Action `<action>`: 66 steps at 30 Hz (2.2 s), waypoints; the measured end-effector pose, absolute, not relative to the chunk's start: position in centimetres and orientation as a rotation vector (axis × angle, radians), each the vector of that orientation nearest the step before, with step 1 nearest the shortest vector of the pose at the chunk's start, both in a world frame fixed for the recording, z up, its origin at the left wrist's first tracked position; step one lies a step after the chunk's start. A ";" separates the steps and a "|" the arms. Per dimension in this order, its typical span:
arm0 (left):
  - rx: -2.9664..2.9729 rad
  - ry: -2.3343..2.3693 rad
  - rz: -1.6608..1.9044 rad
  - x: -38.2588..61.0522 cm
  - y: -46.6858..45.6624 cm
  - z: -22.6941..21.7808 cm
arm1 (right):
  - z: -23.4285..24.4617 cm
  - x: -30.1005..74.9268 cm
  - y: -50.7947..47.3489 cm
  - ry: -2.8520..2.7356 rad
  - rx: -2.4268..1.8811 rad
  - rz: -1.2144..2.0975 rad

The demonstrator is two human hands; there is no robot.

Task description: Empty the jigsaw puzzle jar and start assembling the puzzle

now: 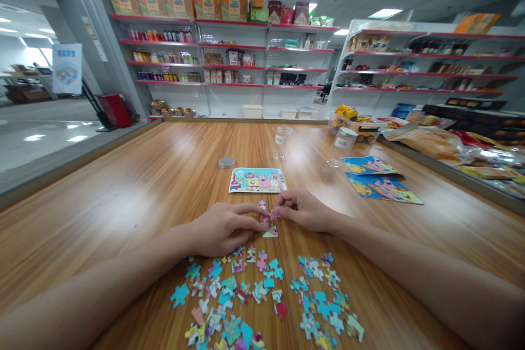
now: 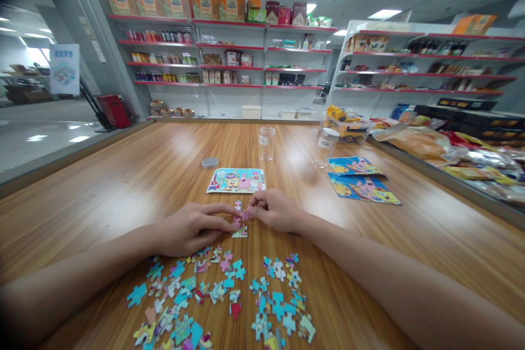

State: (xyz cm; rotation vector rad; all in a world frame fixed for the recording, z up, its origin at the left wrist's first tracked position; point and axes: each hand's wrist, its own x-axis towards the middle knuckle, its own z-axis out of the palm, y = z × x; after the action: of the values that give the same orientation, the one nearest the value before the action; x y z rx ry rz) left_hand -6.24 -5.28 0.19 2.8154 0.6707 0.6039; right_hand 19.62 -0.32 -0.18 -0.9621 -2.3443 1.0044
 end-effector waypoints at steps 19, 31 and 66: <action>2.817 0.688 0.595 -6.3 -5.2 0.1 | 0.4 18.9 -1.3 -2.498 -1.069 0.673; 2.805 0.673 0.597 -6.3 -5.3 0.2 | -0.2 19.0 -1.2 -2.450 -1.007 0.654; 2.791 0.844 0.599 -6.1 -4.9 -0.5 | 1.0 19.6 -1.8 -2.664 -0.662 0.722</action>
State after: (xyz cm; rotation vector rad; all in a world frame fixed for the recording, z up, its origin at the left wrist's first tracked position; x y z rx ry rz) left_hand -6.09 -4.89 -0.47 2.7908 0.8435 0.5986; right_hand 19.63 -1.81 1.01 -0.6621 -2.6641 0.7222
